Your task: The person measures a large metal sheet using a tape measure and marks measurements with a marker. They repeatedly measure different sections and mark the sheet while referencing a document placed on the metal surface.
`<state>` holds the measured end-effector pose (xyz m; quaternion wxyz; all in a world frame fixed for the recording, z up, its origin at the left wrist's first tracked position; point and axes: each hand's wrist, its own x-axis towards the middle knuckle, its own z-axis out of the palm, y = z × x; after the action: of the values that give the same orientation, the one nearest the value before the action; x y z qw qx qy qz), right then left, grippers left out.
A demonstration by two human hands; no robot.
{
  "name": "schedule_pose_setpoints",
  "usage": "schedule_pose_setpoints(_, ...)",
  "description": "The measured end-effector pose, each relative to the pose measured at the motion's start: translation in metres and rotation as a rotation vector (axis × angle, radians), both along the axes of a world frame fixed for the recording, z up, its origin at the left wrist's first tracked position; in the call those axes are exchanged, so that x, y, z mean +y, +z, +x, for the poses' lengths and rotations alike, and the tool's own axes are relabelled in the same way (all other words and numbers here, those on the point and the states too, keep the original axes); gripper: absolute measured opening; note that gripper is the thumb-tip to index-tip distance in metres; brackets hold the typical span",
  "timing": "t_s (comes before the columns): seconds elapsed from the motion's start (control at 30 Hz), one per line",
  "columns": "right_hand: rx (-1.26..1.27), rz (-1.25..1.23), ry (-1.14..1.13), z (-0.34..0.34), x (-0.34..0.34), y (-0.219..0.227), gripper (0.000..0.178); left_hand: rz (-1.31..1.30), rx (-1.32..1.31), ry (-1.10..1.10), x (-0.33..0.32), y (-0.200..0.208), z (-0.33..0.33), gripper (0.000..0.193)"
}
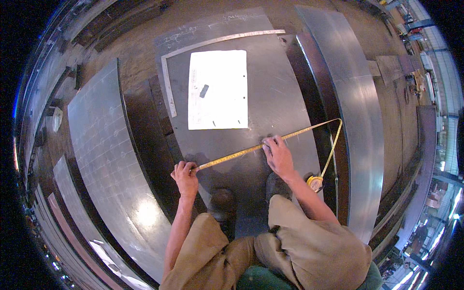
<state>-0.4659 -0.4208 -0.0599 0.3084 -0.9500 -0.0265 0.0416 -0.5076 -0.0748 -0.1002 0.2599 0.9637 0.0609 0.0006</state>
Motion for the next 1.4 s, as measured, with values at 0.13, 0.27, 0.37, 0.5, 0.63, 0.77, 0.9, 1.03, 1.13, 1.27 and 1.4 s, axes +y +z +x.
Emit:
schedule_pose_setpoints(0.13, 0.060, -0.115, 0.053, 0.006, -0.008, -0.007, 0.022, -0.013, -0.007, -0.019, -0.004, 0.002, 0.004, 0.009)
schedule_pose_setpoints(0.27, 0.068, -0.125, 0.070, 0.010, -0.007, -0.008, 0.019, 0.005, -0.016, -0.015, -0.001, 0.001, 0.003, 0.009)
schedule_pose_setpoints(0.37, 0.060, -0.154, 0.077, 0.010, -0.009, -0.010, 0.019, 0.001, -0.019, -0.015, -0.003, 0.001, 0.003, 0.009)
schedule_pose_setpoints(0.5, 0.093, -0.168, 0.075, 0.014, -0.007, -0.007, 0.015, 0.001, -0.014, -0.017, -0.002, 0.001, 0.002, 0.008)
schedule_pose_setpoints(0.63, 0.138, -0.193, 0.076, 0.015, -0.008, -0.009, 0.020, -0.001, 0.006, -0.017, 0.000, -0.001, 0.001, 0.007)
schedule_pose_setpoints(0.77, 0.142, -0.227, 0.104, 0.015, -0.011, -0.014, 0.023, -0.005, 0.004, -0.020, -0.001, 0.003, 0.003, 0.007)
schedule_pose_setpoints(0.9, 0.134, -0.266, 0.107, 0.014, -0.012, -0.020, 0.025, -0.009, 0.012, -0.017, -0.002, 0.003, 0.004, 0.008)
schedule_pose_setpoints(1.03, 0.114, -0.278, 0.108, 0.014, -0.013, -0.019, 0.023, -0.003, 0.025, -0.012, -0.003, 0.002, 0.004, 0.009)
schedule_pose_setpoints(1.13, 0.167, -0.262, 0.105, 0.017, -0.008, -0.008, 0.022, -0.009, 0.037, -0.009, 0.000, 0.002, 0.003, 0.009)
schedule_pose_setpoints(1.27, 0.089, -0.119, 0.016, 0.012, 0.001, 0.003, 0.023, 0.018, 0.051, -0.009, 0.001, -0.002, 0.001, 0.009)
schedule_pose_setpoints(1.4, 0.023, 0.008, -0.021, -0.006, 0.010, 0.005, 0.023, 0.033, 0.038, 0.000, 0.001, -0.002, 0.001, 0.008)
